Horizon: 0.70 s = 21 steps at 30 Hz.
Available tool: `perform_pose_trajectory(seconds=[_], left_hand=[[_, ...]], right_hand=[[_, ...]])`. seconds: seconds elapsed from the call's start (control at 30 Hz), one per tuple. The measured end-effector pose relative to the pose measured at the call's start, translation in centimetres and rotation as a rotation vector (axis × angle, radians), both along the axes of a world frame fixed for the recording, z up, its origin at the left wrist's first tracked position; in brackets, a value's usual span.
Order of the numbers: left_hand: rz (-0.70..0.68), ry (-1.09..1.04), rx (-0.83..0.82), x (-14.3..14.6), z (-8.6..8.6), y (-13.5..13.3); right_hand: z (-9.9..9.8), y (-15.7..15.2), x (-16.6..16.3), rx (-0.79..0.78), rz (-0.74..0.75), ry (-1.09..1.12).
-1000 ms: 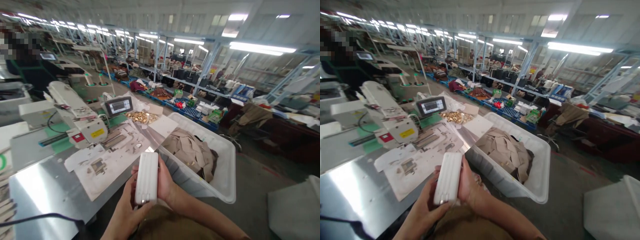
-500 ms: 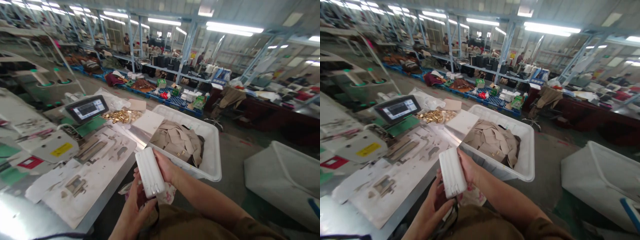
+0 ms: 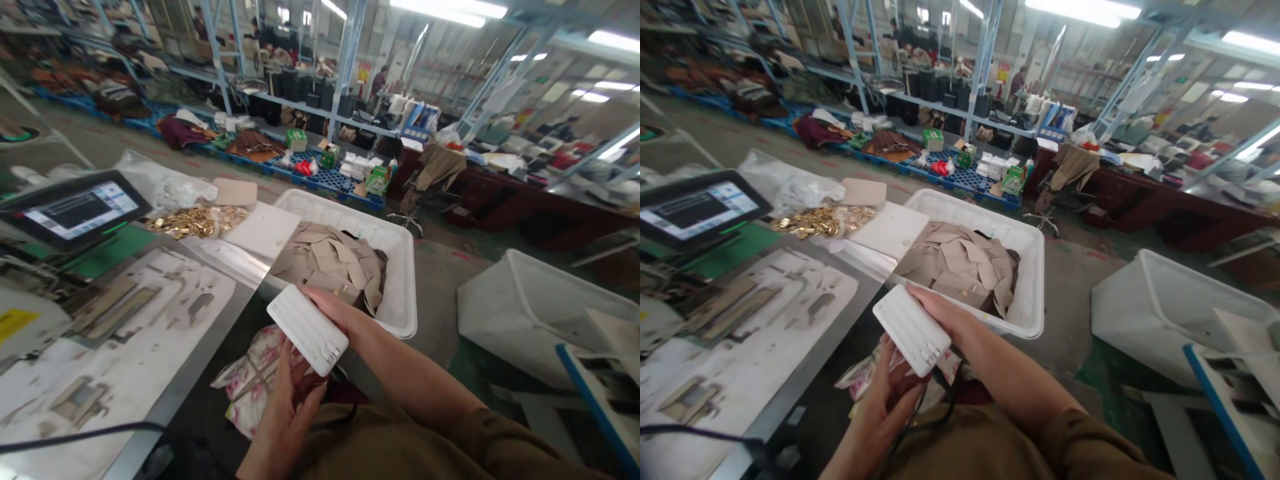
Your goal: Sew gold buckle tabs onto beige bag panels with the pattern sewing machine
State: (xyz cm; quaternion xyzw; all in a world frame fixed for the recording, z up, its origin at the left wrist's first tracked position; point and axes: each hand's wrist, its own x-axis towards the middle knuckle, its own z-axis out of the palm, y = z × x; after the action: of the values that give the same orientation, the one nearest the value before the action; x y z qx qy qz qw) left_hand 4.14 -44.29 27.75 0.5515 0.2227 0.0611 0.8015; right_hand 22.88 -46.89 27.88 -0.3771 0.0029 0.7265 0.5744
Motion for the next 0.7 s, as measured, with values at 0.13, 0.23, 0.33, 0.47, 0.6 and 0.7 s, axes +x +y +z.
perform_pose_trajectory(seconds=[0.13,0.23,0.33,0.47,0.6,0.7], left_hand=[[0.050,0.076,0.051,4.0,-1.0,-5.3],[0.143,0.099,0.042,7.5,-1.5,-10.2],[0.200,0.126,0.051,10.2,-1.3,-14.7],[0.163,0.162,0.108,11.9,-0.7,-18.9],[0.084,0.181,0.136,11.9,-1.1,-21.8],[-0.026,0.191,0.139,11.8,-1.9,-23.2]], right_hand=[[-0.8,-3.6,4.7,-0.023,0.039,-0.011],[-1.5,-6.9,8.4,-0.019,0.071,-0.025],[-1.9,-10.3,11.2,-0.006,0.105,-0.006],[-1.9,-14.7,13.1,0.069,0.147,0.099],[-2.0,-19.4,13.5,0.195,0.177,0.158],[-2.4,-23.2,13.6,0.140,0.076,0.112]])
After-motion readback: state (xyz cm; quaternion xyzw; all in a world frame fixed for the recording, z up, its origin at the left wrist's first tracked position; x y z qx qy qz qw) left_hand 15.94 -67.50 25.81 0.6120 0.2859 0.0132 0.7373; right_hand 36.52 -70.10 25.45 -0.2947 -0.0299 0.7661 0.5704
